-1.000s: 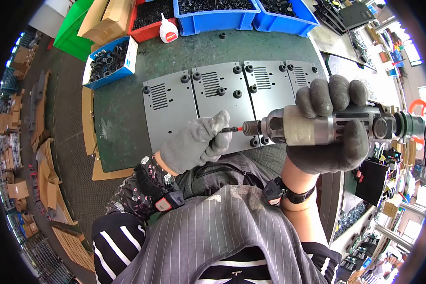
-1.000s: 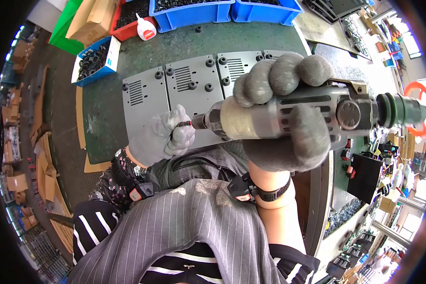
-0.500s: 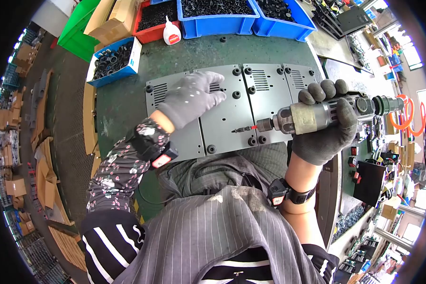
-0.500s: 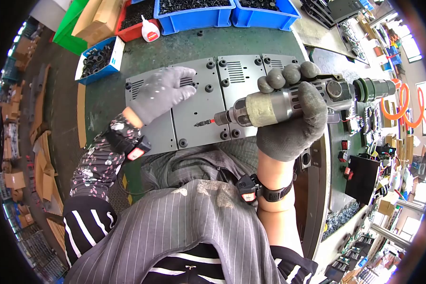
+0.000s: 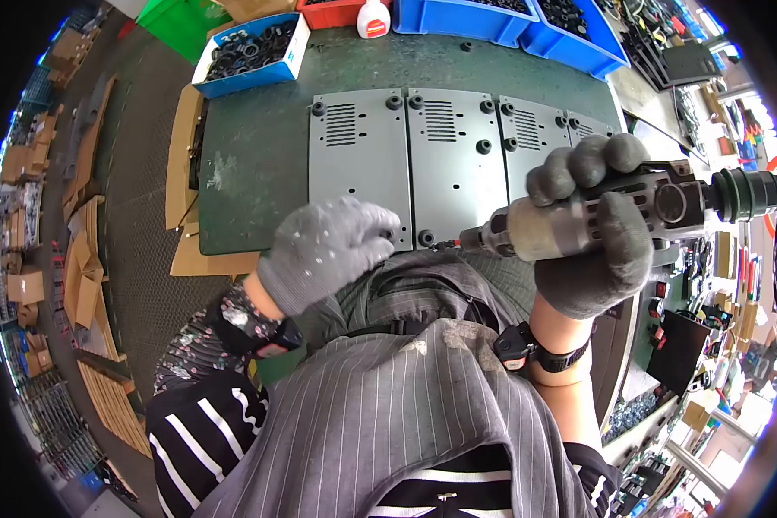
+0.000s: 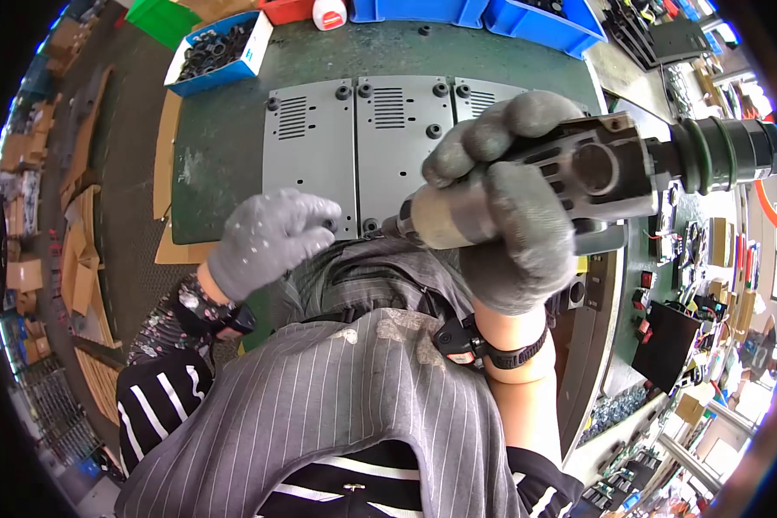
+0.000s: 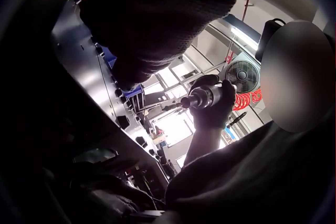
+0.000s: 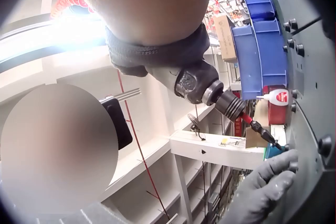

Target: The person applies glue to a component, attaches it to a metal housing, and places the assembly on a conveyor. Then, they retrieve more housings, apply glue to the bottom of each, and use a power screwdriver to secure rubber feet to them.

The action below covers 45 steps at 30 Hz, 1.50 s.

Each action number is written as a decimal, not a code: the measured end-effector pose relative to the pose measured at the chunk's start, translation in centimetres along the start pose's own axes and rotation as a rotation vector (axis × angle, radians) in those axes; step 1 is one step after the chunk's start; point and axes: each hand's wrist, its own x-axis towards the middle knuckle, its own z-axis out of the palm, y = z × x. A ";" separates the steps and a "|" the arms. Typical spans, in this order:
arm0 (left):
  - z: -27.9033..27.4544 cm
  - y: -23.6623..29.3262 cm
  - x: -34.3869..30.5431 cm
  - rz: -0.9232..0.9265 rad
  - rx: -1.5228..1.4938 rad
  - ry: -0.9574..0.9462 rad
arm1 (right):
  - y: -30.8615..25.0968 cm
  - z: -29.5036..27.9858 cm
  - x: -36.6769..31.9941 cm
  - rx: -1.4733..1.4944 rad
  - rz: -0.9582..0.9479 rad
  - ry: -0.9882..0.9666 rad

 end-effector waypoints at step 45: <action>-1.4 -2.6 3.4 -0.552 -1.409 0.112 | -0.1 3.5 1.2 -0.048 0.113 -0.117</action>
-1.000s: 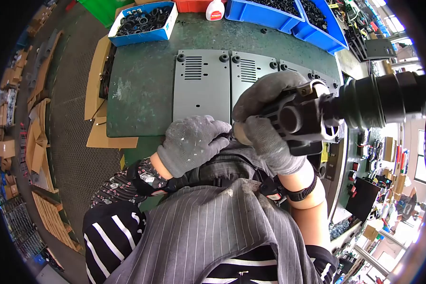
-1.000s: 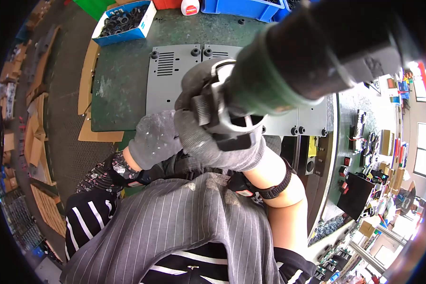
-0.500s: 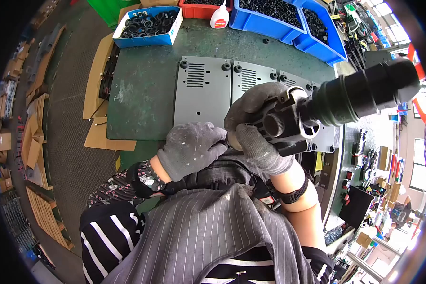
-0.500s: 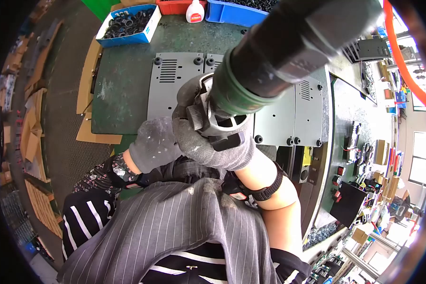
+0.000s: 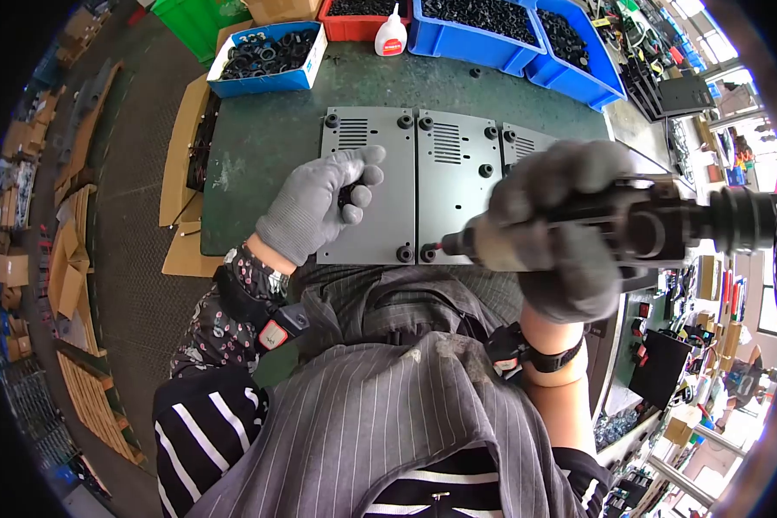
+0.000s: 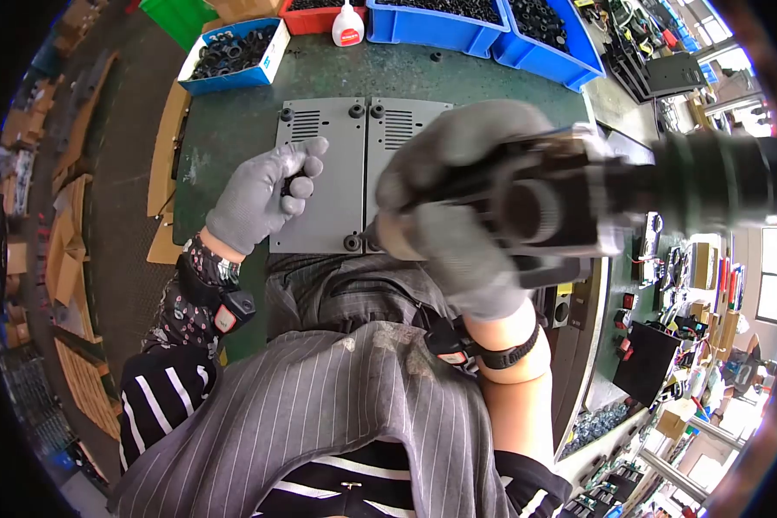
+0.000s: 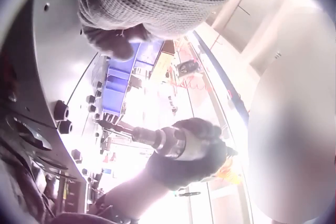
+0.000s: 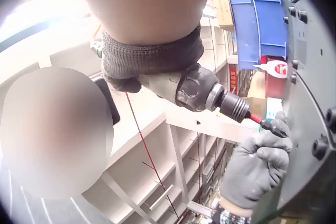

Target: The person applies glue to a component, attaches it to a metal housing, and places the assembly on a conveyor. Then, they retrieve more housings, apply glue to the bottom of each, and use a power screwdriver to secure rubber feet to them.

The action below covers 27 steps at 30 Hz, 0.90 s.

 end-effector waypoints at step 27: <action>7.4 -2.4 3.0 -0.103 0.247 -0.452 | -4.3 -8.3 -0.1 0.082 -0.417 0.249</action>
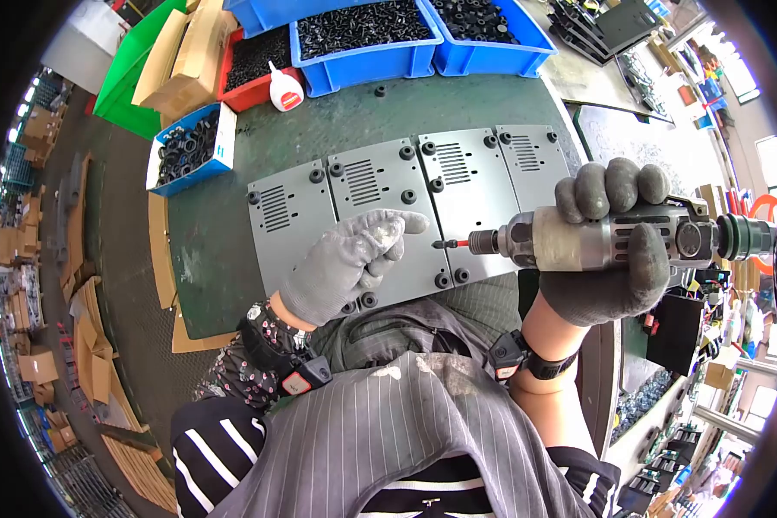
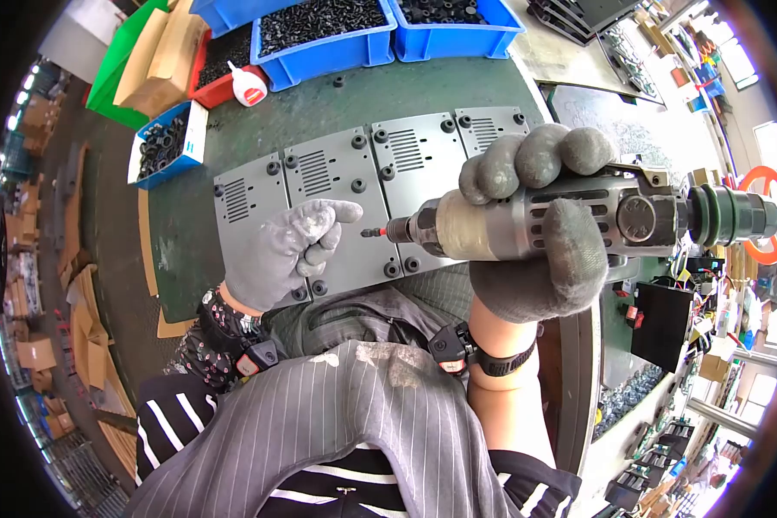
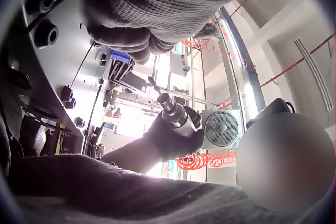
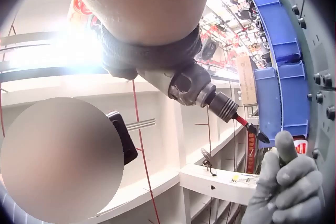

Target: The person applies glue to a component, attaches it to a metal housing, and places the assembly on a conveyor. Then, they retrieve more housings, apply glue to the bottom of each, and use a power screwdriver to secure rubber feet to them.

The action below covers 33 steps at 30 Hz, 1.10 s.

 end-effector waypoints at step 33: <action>-0.6 -0.6 0.8 -0.056 -0.096 0.054 | 2.6 0.5 0.2 -0.024 0.039 -0.005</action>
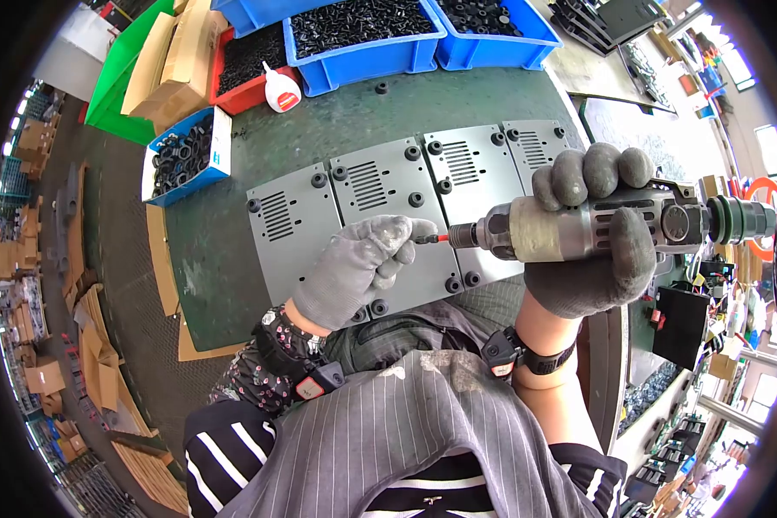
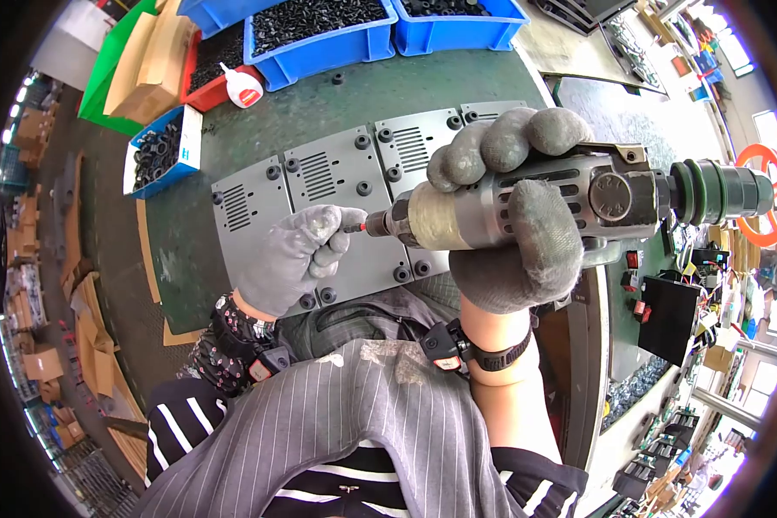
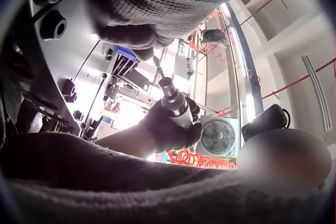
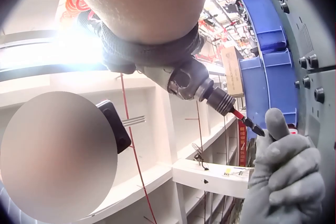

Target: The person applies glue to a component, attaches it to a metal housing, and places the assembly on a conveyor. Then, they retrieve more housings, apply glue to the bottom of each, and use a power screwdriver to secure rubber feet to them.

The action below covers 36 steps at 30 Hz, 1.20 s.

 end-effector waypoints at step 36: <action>2.9 1.3 1.9 0.004 0.424 -0.125 | -2.7 -4.2 -0.8 0.427 -0.015 0.239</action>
